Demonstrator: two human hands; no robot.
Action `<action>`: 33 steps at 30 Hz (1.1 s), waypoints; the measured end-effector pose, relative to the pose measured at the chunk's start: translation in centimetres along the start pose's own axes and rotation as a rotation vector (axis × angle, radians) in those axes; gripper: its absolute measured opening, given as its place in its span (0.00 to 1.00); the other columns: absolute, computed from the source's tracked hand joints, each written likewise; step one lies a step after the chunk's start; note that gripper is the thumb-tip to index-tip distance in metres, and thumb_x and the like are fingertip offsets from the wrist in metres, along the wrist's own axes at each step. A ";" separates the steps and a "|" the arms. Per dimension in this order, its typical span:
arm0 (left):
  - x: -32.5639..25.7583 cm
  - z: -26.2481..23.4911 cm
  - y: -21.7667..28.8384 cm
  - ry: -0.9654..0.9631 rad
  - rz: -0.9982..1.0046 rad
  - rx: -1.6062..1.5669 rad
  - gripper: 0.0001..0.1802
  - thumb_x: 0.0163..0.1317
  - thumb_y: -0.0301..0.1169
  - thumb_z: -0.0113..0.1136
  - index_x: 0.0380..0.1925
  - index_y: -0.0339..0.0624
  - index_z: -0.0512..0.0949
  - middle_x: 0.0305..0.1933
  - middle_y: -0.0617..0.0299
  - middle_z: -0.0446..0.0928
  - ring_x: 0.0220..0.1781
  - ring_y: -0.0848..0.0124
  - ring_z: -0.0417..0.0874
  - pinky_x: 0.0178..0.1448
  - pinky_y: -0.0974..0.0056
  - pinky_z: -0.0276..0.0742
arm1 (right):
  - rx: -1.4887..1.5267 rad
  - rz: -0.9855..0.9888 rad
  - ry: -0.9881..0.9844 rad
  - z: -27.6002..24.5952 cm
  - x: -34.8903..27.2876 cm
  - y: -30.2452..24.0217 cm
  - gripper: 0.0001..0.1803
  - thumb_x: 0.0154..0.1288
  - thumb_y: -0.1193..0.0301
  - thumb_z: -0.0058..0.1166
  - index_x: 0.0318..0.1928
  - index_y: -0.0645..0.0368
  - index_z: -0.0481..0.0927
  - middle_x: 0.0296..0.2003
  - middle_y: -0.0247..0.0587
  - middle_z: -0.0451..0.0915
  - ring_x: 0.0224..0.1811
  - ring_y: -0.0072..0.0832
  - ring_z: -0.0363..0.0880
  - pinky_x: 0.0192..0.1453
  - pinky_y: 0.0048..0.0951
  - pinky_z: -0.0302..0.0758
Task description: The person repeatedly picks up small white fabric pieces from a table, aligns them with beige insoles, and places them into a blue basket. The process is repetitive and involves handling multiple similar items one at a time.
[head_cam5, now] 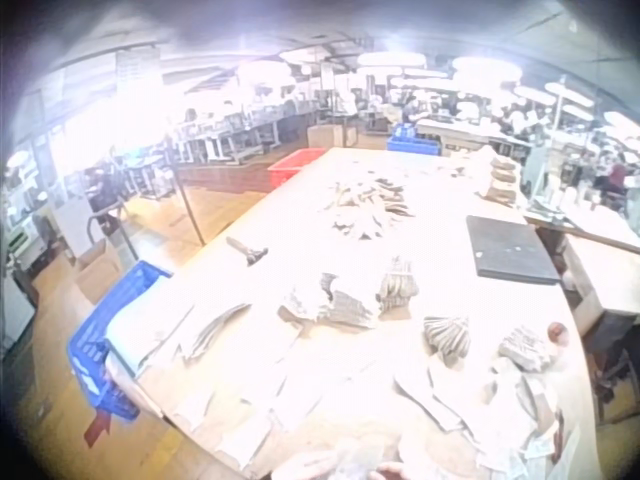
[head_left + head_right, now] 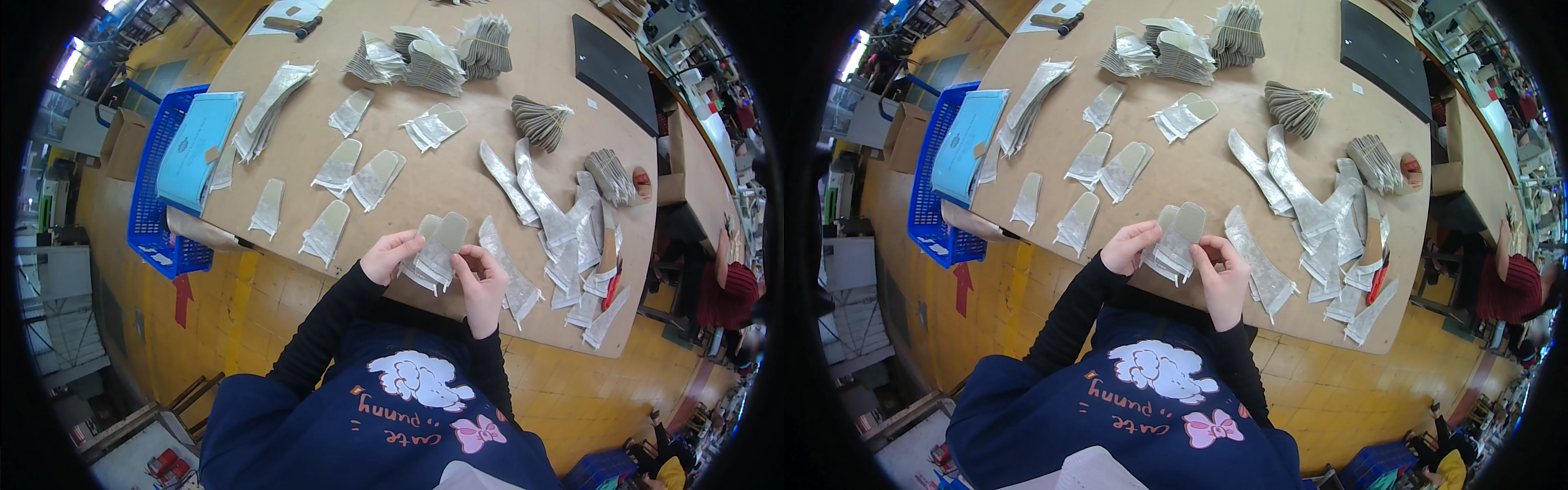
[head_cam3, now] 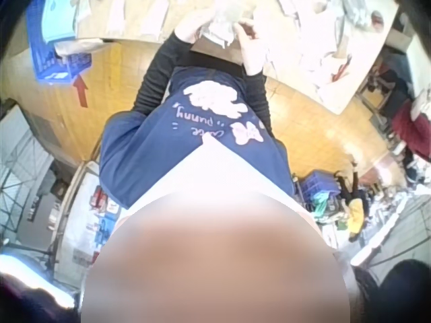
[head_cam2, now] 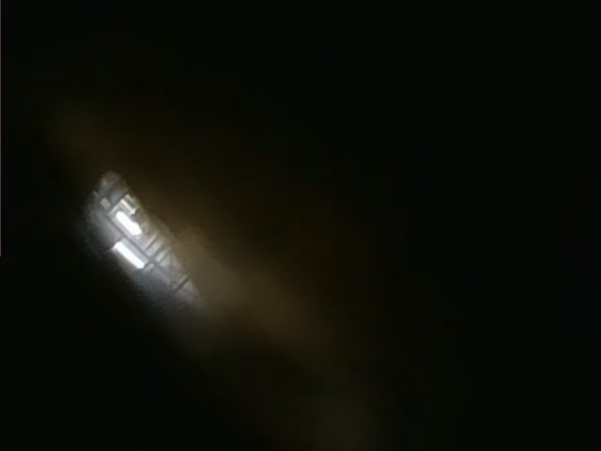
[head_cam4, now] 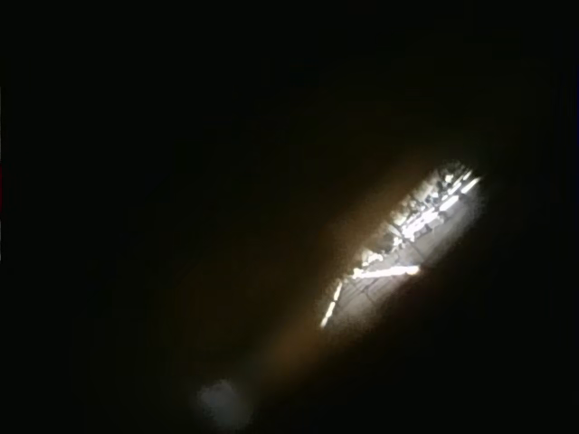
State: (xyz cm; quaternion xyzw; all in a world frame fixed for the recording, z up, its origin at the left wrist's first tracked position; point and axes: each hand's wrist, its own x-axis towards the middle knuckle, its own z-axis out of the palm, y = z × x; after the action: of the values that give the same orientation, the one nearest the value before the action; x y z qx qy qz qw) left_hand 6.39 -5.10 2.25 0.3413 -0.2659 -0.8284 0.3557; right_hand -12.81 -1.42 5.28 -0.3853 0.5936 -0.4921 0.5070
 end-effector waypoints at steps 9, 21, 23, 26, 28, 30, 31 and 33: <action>0.4 -0.1 -0.8 0.020 0.070 0.255 0.22 0.72 0.34 0.58 0.60 0.32 0.73 0.51 0.61 0.81 0.51 0.76 0.81 0.57 0.68 0.77 | -0.074 -0.035 0.033 -0.4 0.0 0.7 0.07 0.64 0.77 0.63 0.42 0.67 0.83 0.31 0.34 0.83 0.34 0.18 0.79 0.39 0.21 0.74; -0.8 2.4 0.9 0.569 0.740 1.304 0.27 0.63 0.34 0.66 0.60 0.35 0.75 0.50 0.48 0.81 0.50 0.61 0.83 0.52 0.61 0.79 | -0.039 -0.029 0.052 -0.8 -0.2 0.6 0.07 0.66 0.78 0.61 0.43 0.67 0.81 0.33 0.33 0.81 0.35 0.17 0.78 0.41 0.19 0.74; -1.3 2.5 1.5 0.333 0.603 1.102 0.25 0.63 0.33 0.66 0.58 0.35 0.76 0.48 0.50 0.82 0.48 0.65 0.84 0.52 0.61 0.80 | -0.065 -0.036 0.009 0.0 -0.6 0.6 0.07 0.66 0.78 0.60 0.43 0.67 0.81 0.33 0.33 0.81 0.35 0.17 0.78 0.41 0.19 0.74; -2.0 1.9 2.4 0.224 0.294 0.786 0.19 0.63 0.33 0.67 0.52 0.36 0.81 0.43 0.51 0.85 0.44 0.67 0.85 0.51 0.62 0.80 | -0.022 -0.016 -0.087 1.0 -1.1 1.1 0.06 0.69 0.78 0.57 0.45 0.68 0.81 0.32 0.34 0.82 0.34 0.17 0.78 0.41 0.18 0.74; -2.3 0.3 3.6 0.441 0.381 0.855 0.19 0.64 0.33 0.67 0.51 0.34 0.81 0.40 0.54 0.86 0.42 0.71 0.85 0.49 0.65 0.80 | 0.000 -0.040 -0.151 1.4 -1.3 1.7 0.07 0.71 0.78 0.54 0.45 0.68 0.81 0.31 0.35 0.83 0.33 0.17 0.78 0.39 0.18 0.74; -2.3 -2.8 5.6 0.600 0.459 0.813 0.18 0.65 0.31 0.65 0.52 0.32 0.81 0.41 0.58 0.85 0.42 0.75 0.84 0.49 0.68 0.79 | -0.113 -0.054 -0.155 1.5 -1.4 2.5 0.06 0.70 0.79 0.55 0.45 0.68 0.82 0.31 0.36 0.83 0.32 0.17 0.79 0.38 0.20 0.75; -2.0 -4.9 7.1 0.657 0.513 0.740 0.18 0.66 0.29 0.64 0.54 0.32 0.80 0.42 0.62 0.85 0.43 0.76 0.83 0.50 0.69 0.78 | -0.162 -0.058 -0.163 1.5 -1.4 2.8 0.06 0.70 0.79 0.55 0.44 0.68 0.82 0.31 0.37 0.84 0.32 0.18 0.80 0.37 0.20 0.75; -1.3 -9.3 9.8 0.860 0.577 0.830 0.21 0.65 0.33 0.65 0.53 0.29 0.79 0.42 0.55 0.86 0.43 0.74 0.84 0.49 0.67 0.79 | -0.266 -0.203 -0.179 1.5 -1.5 3.4 0.06 0.68 0.79 0.57 0.43 0.67 0.82 0.30 0.39 0.84 0.30 0.20 0.81 0.36 0.22 0.76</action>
State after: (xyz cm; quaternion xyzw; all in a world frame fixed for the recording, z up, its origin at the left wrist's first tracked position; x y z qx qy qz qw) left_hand 18.07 -11.86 3.65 0.6655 -0.4780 -0.3188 0.4765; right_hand -10.88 0.42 2.34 -0.5490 0.5641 -0.4218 0.4500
